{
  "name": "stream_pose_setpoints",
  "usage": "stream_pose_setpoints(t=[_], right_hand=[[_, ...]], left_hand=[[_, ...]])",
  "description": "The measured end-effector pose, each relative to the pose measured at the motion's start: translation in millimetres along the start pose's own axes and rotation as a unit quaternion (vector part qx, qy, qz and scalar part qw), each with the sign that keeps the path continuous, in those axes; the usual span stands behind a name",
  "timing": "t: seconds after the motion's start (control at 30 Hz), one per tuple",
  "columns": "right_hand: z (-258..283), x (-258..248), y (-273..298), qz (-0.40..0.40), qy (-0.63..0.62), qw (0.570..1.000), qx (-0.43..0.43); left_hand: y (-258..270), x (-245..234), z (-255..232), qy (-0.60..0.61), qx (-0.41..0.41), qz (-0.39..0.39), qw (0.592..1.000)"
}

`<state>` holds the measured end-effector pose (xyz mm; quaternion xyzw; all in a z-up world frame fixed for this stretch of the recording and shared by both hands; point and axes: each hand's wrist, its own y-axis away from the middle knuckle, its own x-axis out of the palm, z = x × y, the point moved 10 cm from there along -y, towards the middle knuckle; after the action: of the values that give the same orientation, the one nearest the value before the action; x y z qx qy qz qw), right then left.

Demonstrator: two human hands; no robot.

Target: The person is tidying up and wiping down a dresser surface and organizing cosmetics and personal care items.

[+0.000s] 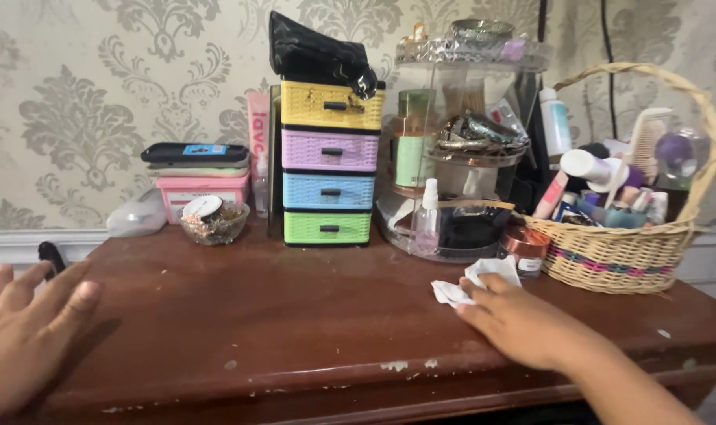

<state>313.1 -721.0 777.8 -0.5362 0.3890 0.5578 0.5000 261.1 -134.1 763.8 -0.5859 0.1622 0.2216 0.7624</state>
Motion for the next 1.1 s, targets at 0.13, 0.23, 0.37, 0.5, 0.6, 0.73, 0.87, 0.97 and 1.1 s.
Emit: stream_pose_setpoints(t=[0.13, 0.23, 0.37, 0.5, 0.6, 0.73, 0.87, 0.97, 1.1], right_hand=[[26.8, 15.4, -18.2, 0.066, 0.001, 0.997, -0.038], [64.8, 9.8, -36.4, 0.065, -0.007, 0.993, -0.103], [95.6, 3.5, -33.5, 0.116, 0.053, 0.991, -0.033], [126.2, 19.0, -67.8, 0.101, 0.047, 0.992, -0.054], [170.9, 24.2, -86.4, 0.111, 0.063, 0.990, -0.059], [234.6, 39.3, -91.1, 0.125, 0.084, 0.985, -0.089], [260.2, 35.5, -75.8, 0.052, -0.066, 0.898, -0.432], [208.9, 21.3, -95.2, 0.064, -0.064, 0.960, -0.264], [220.9, 28.0, -111.4, 0.019, 0.042, 0.985, -0.169]], left_hand=[[1.8, -25.2, -9.3, 0.053, 0.049, -0.062, 0.995], [-10.2, -32.0, 15.6, 0.146, -0.126, 0.018, 0.981], [-12.7, -44.1, 10.2, 0.154, -0.244, 0.078, 0.954], [-11.4, -19.3, 7.8, -0.017, -0.109, 0.152, 0.982], [-22.6, -28.8, -39.4, -0.035, -0.008, 0.189, 0.981], [-91.3, -100.9, -150.4, 0.184, -0.104, 0.115, 0.971], [-90.7, -92.7, -204.9, 0.225, -0.004, 0.034, 0.974], [-89.9, -106.6, -209.9, 0.230, 0.033, -0.008, 0.973], [-86.5, -106.0, -203.7, 0.309, -0.021, 0.048, 0.950]])
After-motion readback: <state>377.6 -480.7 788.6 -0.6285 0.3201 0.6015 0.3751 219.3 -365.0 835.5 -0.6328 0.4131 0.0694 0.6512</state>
